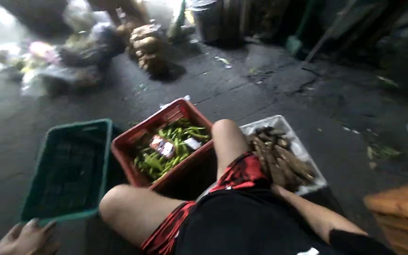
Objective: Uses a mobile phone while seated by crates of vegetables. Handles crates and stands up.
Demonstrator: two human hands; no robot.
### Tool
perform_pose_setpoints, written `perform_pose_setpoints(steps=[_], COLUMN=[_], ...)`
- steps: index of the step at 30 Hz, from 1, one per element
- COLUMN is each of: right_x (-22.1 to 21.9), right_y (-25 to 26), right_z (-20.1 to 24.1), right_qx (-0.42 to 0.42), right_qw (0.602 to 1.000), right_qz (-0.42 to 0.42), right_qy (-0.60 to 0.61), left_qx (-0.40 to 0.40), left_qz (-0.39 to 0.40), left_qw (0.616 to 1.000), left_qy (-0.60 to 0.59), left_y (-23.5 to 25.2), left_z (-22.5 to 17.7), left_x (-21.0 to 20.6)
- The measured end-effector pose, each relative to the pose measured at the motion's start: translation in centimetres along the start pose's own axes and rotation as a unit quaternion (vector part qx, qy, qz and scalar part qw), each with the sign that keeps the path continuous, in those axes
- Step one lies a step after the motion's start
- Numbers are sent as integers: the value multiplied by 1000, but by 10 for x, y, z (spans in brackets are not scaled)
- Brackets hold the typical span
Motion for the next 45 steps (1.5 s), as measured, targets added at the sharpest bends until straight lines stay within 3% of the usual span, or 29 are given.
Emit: perform_pose_setpoints(steps=[3, 6, 9, 11, 13, 16, 19, 21, 23, 26, 29, 32, 37, 41, 45], right_x=[1, -4, 44, 116, 204, 307, 344, 323, 274, 185, 110, 62, 24, 3, 2], right_y=[-31, -11, -1, -17, -54, -126, -168, -188, -191, -153, -114, -98, -96, -96, -85], right_z=[-11, -36, -13, 38, 106, 202, 291, 360, 428, 486, 501, 502, 508, 510, 507], right_qx=[51, 48, 24, 38, 88, 218, 379, 452, 492, 476, 429, 422, 422, 437, 435], right_qw=[998, 989, 970, 984, 980, 902, 797, 789, 810, 862, 895, 833, 814, 781, 789], right_qz=[-13, 19, 61, -31, -176, -323, -332, -298, -234, -130, -82, -63, 40, -9, -43], right_qy=[-32, -136, -234, -172, -21, 186, 334, 290, 215, 114, -94, -352, -397, -446, -431], left_qx=[57, 101, 141, 121, 45, -38, -92, -100, -81, -16, 9, 19, 35, 111, 150], left_qz=[-62, -75, -72, -66, -41, 36, 96, 155, 208, 203, 92, 42, 2, -7, 6], left_qw=[996, 992, 987, 988, 985, 959, 914, 873, 836, 854, 906, 912, 912, 917, 907], left_qy=[17, -20, -9, 67, 159, 280, 383, 451, 501, 478, 412, 407, 408, 383, 393], left_y=[-8, -31, -54, -63, -60, -44, -22, -10, 3, 23, 38, 37, 12, -29, -65], left_z=[21, 50, 92, 107, 97, 76, 64, 63, 76, 108, 119, 136, 145, 137, 139], left_x=[7, 11, 18, 27, 21, -14, -65, -99, -124, -131, -119, -102, -83, -78, -76])
Point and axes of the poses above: each hand's wrist, its own y-axis towards the middle knuckle, its own x-axis out of the back of the hand, z = x × y, the point moved 7 cm from there along y, towards the middle knuckle, and after that the axes turned 9 degrees about -y, right-handed, at the moved point
